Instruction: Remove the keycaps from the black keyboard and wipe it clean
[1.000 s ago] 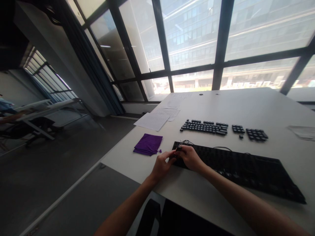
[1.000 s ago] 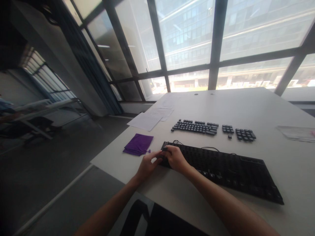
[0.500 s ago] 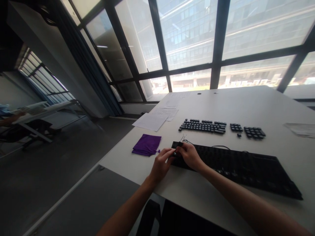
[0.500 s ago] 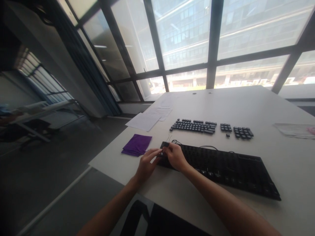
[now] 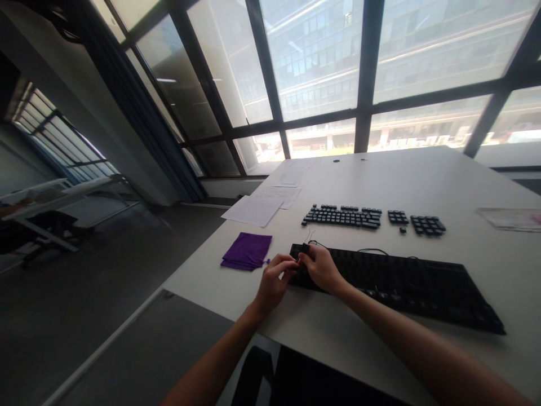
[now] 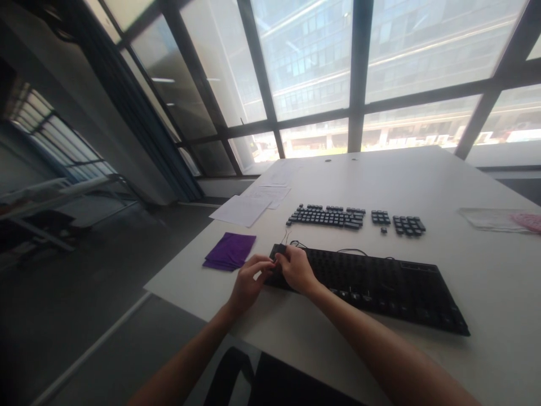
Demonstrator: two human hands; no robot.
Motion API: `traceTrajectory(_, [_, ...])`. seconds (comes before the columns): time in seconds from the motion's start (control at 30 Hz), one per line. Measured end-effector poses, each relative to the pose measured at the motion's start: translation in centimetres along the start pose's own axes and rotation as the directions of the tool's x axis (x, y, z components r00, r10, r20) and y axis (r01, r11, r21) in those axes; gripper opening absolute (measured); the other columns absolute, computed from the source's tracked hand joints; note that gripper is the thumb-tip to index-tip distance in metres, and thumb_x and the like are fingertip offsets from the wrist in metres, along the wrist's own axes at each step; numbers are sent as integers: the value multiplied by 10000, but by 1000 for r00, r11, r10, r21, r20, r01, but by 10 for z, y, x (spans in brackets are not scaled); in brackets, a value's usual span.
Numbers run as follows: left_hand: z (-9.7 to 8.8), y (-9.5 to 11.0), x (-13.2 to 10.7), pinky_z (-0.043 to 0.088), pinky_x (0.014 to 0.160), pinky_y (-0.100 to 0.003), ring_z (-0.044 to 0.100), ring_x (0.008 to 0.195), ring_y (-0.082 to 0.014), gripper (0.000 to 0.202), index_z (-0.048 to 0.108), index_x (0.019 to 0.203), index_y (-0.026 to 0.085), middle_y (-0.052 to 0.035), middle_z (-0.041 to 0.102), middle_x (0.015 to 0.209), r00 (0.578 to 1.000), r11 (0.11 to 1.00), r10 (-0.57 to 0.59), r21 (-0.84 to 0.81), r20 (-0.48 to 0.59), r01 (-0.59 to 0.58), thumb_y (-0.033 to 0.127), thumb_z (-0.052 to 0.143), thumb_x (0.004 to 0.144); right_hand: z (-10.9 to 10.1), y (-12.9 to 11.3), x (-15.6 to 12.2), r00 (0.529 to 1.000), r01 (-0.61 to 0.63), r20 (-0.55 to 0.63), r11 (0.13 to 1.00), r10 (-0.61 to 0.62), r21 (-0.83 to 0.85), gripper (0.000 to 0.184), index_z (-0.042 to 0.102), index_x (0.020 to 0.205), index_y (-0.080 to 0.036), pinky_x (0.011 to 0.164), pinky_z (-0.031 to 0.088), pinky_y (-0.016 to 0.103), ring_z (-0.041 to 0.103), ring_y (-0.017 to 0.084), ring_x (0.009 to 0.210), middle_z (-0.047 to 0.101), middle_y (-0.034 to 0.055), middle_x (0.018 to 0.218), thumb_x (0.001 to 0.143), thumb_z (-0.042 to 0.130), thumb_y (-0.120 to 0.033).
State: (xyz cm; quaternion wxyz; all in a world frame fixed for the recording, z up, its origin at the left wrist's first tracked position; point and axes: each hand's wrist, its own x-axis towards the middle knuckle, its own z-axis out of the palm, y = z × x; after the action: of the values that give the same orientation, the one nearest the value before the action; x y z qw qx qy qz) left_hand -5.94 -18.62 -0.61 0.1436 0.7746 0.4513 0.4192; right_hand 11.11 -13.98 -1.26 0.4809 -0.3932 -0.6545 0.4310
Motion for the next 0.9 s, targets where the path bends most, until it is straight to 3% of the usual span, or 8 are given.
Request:
traceTrajectory(0.2, [-1, -1, -1, 524, 851, -342, 612, 976, -196, 221, 700, 1056, 212, -86, 640, 1047, 981, 978, 186, 87, 56, -190, 142, 515, 958, 2, 0, -1, 1000, -4, -11, 1000, 4, -4, 125, 561, 776, -186, 609, 463, 269, 639, 170, 636, 680, 33, 695, 887, 555, -244])
traceTrajectory(0.43, [-2, 5, 7, 537, 801, -305, 628, 945, -188, 116, 672, 971, 191, -76, 646, 1038, 997, 999, 44, -16, 55, -44, 159, 566, 935, 4, 4, 0, 1000, 22, -5, 999, -22, 25, 103, 545, 842, -192, 608, 464, 277, 632, 180, 665, 663, 28, 714, 908, 513, -264])
traceTrajectory(0.63, [0, 1, 3, 524, 892, -372, 596, 998, -203, 243, 657, 1103, 197, -94, 653, 1086, 944, 920, 318, 212, 85, -329, 92, 486, 966, 5, 4, 1, 997, -17, -70, 1000, 18, 12, 133, 548, 817, -186, 608, 466, 275, 642, 181, 657, 678, 39, 725, 898, 537, -292])
traceTrajectory(0.77, [2, -1, 4, 532, 859, -351, 610, 990, -195, 211, 646, 1095, 198, -83, 655, 1061, 958, 943, 286, 184, -14, -278, 97, 518, 961, 3, 5, 4, 996, -18, -85, 998, 22, 55, 188, 575, 774, -177, 590, 468, 271, 636, 174, 625, 689, 46, 716, 899, 544, -314])
traceTrajectory(0.9, [2, -1, 4, 530, 883, -357, 624, 1018, -194, 204, 642, 1093, 210, -77, 669, 1087, 964, 956, 265, 137, -34, -258, 104, 527, 962, 2, 4, 4, 996, -33, -78, 992, 43, 118, 199, 579, 750, -171, 562, 471, 266, 640, 175, 588, 689, 48, 674, 888, 563, -314])
